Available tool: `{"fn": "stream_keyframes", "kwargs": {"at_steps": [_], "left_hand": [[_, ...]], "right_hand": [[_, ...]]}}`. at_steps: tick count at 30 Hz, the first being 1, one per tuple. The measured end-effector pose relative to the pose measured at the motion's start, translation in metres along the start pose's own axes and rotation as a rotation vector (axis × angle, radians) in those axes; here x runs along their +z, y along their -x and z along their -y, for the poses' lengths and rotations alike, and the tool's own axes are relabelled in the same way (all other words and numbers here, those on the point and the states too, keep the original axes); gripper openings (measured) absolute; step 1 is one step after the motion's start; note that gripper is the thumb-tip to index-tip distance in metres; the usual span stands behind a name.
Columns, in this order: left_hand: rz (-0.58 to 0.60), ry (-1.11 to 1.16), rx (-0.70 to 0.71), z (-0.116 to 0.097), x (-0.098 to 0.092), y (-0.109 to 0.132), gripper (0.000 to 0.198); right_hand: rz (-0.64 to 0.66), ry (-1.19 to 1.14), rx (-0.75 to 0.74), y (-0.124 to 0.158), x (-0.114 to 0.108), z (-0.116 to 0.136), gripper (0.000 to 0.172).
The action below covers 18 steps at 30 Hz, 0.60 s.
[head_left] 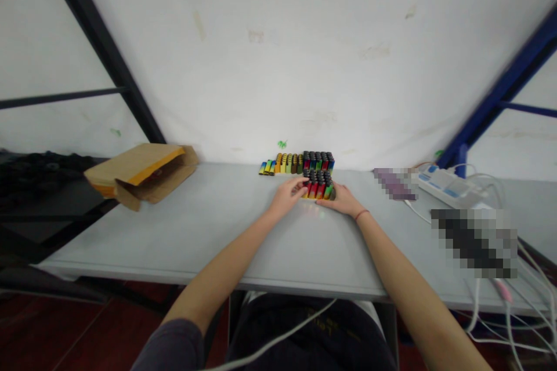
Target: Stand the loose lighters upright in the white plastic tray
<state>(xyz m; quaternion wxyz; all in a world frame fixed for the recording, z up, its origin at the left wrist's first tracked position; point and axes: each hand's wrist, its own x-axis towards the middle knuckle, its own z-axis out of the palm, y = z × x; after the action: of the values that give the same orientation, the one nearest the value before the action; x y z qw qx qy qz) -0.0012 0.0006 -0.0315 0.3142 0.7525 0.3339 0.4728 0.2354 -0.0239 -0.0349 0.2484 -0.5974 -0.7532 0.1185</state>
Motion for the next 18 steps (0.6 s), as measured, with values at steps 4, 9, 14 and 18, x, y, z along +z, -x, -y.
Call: {"fn": "stream_keyframes", "kwargs": {"at_steps": [4, 9, 14, 18], "left_hand": [[0.004, -0.132, 0.072, 0.005, -0.002, 0.002, 0.038], [-0.225, -0.317, 0.011, 0.025, -0.034, -0.017, 0.038], [-0.260, -0.643, -0.162, 0.068, -0.080, -0.041, 0.048], [0.017, -0.791, -0.112, 0.090, -0.089, -0.044, 0.053]], "right_hand": [[-0.052, -0.104, -0.026, 0.002, -0.001, 0.000, 0.072], [-0.077, -0.238, -0.050, 0.004, -0.001, -0.003, 0.077], [-0.095, -0.220, -0.043, 0.007, 0.001, -0.004, 0.078], [-0.093, -0.171, -0.029, 0.008, 0.002, -0.004, 0.076]]}}
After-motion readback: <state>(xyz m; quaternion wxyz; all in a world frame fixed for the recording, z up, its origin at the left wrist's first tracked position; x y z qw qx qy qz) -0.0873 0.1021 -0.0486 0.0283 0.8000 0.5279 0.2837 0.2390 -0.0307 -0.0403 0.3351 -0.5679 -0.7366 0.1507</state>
